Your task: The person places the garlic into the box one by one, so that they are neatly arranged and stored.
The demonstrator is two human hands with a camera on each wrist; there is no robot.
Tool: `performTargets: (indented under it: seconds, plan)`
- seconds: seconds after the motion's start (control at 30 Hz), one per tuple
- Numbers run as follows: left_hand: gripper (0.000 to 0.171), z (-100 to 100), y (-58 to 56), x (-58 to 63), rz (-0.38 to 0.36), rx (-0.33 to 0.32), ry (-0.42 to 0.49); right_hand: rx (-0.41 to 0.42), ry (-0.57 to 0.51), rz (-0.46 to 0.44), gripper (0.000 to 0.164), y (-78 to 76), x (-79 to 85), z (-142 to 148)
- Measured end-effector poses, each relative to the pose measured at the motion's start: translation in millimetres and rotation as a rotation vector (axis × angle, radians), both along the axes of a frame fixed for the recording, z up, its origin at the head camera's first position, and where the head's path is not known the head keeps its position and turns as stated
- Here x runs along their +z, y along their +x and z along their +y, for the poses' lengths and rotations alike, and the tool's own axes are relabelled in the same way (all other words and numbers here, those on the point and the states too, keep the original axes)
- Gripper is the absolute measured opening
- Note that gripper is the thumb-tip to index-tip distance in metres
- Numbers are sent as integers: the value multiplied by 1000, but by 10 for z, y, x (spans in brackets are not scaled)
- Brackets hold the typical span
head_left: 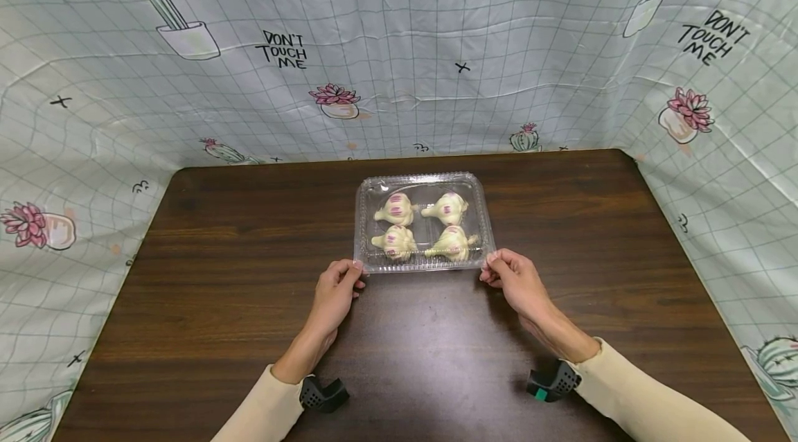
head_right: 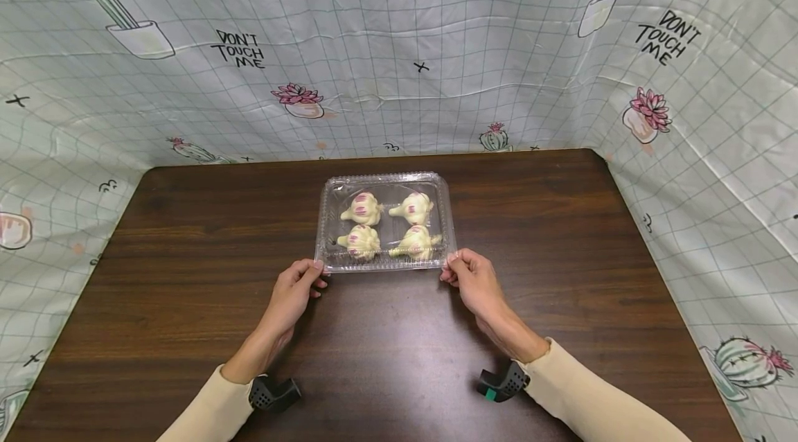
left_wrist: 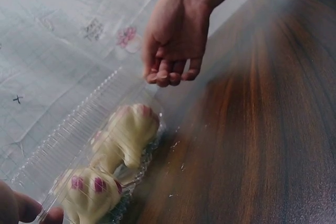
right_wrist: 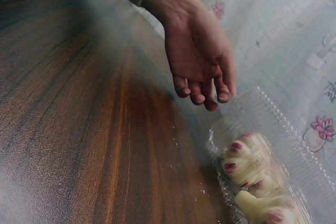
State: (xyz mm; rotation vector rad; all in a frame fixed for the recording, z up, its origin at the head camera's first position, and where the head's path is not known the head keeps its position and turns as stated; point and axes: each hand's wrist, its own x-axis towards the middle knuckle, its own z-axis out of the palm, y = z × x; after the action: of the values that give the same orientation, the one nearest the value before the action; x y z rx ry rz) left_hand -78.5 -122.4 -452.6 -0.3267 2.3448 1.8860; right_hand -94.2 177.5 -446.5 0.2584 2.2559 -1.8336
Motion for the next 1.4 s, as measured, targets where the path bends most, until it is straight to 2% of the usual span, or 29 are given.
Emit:
performTargets:
  seconds: [0.33, 0.57, 0.83, 1.1, 1.4]
  plan:
    - [27, 0, -14, 0, 5, 10, -1, -19, 8, 7, 24, -17, 1, -12]
    - [26, -1, -19, -1, 14, 23, 8, 19, 7, -14, 24, -9, -9, -17]
    - [26, -12, -24, -10, -1, 24, 16, 22, -81, -50, 27, -12, -23, -16]
    - [27, -8, -14, -3, -15, 29, 24, 55, -64, -59, 31, -11, -11, 6]
    - [27, -9, -7, -2, -20, 30, 35, 21, -57, -51, 27, -22, 2, 3]
